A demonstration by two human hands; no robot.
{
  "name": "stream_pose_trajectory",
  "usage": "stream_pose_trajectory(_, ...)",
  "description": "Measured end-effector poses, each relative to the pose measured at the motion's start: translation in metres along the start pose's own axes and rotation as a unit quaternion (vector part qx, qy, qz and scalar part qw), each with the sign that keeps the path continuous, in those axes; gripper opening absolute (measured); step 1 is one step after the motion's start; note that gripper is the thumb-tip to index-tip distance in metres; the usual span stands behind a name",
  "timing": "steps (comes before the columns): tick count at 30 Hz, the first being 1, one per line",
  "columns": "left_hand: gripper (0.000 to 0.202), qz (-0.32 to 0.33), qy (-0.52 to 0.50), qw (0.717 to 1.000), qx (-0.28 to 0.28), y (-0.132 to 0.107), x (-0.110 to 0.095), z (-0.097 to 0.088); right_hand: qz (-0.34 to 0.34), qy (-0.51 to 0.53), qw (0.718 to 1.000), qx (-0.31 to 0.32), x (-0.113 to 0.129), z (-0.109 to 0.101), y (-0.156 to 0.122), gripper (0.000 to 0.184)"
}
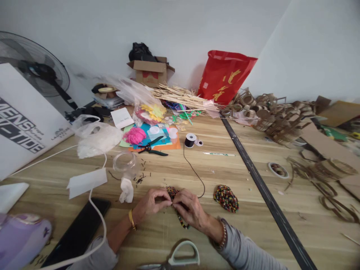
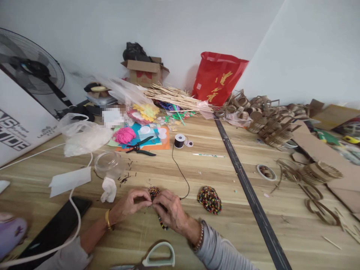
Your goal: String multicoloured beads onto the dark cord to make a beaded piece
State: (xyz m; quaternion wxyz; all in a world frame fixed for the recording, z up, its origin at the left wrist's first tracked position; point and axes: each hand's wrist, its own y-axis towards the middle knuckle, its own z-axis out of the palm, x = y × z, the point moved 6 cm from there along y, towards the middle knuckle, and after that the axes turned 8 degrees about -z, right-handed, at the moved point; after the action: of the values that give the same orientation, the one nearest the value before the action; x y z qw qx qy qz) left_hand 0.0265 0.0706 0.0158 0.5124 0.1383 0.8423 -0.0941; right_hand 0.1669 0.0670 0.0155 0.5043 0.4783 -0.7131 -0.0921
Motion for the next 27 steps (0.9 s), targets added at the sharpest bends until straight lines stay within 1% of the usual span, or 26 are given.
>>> stream_pose_trajectory(9, 0.014, -0.015, 0.046, 0.999, -0.015, -0.001, 0.002, -0.005, 0.021, -0.004, 1.0, 0.006, 0.0, -0.002, 0.001, 0.011)
stream_pose_trajectory(13, 0.008, 0.018, 0.119, 0.992, -0.032, -0.005, 0.002, -0.003, 0.029, -0.005, 1.0, -0.001, -0.002, -0.003, 0.001, 0.011)
stream_pose_trajectory(19, 0.009, 0.087, 0.228, 0.97, 0.01, -0.011, 0.0, 0.013, 0.037, -0.002, 0.999, -0.017, -0.005, -0.002, -0.001, 0.013)
stream_pose_trajectory(23, 0.008, 0.102, 0.269, 0.957, 0.024, -0.013, 0.0, 0.018, 0.041, -0.002, 0.999, -0.02, -0.006, -0.002, -0.002, 0.011)
stream_pose_trajectory(27, 0.008, 0.114, 0.286, 0.951, 0.025, -0.013, 0.001, 0.02, 0.045, -0.006, 0.999, -0.016, -0.007, -0.002, -0.002, 0.012)
